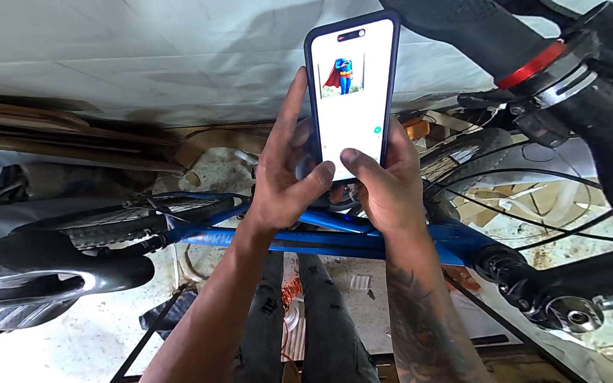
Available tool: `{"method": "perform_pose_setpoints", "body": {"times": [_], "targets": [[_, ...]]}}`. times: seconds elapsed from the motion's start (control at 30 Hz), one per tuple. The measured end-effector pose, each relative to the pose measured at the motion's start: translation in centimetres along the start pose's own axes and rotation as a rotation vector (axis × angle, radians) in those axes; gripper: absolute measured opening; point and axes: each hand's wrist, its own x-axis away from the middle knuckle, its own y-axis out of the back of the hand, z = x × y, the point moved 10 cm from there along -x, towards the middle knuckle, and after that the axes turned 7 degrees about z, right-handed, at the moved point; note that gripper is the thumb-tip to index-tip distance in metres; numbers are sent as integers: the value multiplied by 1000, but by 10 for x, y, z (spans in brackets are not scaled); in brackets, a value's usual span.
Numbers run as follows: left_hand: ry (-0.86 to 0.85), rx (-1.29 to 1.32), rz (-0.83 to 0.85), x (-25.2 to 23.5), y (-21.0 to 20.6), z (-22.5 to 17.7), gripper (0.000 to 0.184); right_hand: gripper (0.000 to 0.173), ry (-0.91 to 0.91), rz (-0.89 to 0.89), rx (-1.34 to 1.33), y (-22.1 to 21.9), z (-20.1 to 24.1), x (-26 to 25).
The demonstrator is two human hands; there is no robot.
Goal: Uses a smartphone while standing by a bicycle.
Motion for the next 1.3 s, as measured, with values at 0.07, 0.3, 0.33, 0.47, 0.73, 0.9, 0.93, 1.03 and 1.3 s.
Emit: {"method": "perform_pose_setpoints", "body": {"times": [0.07, 0.3, 0.33, 0.47, 0.73, 0.9, 0.93, 1.03, 1.3], "targets": [[2, 10, 5, 0, 1, 0, 97, 46, 2, -2, -7, 0, 0, 0], [2, -3, 7, 0, 2, -1, 95, 51, -9, 4, -11, -1, -1, 0], [-2, 4, 7, 0, 3, -1, 95, 53, -8, 26, -31, -2, -2, 1], [4, 36, 7, 0, 6, -1, 95, 59, -20, 72, -45, -5, -4, 1], [7, 55, 6, 1, 7, -1, 97, 49, -13, 95, -108, -8, -3, 0], [12, 53, 0, 1, 8, 0, 95, 55, -11, 111, -100, -11, -3, 1], [14, 47, -6, 1, 9, 0, 95, 60, -13, 118, -82, -11, -4, 2], [2, 44, -6, 2, 10, 0, 94, 67, -39, 98, -37, -9, -6, 2], [-3, 48, -14, 2, 10, 2, 93, 63, -52, 101, -77, -8, -8, 1]]}}
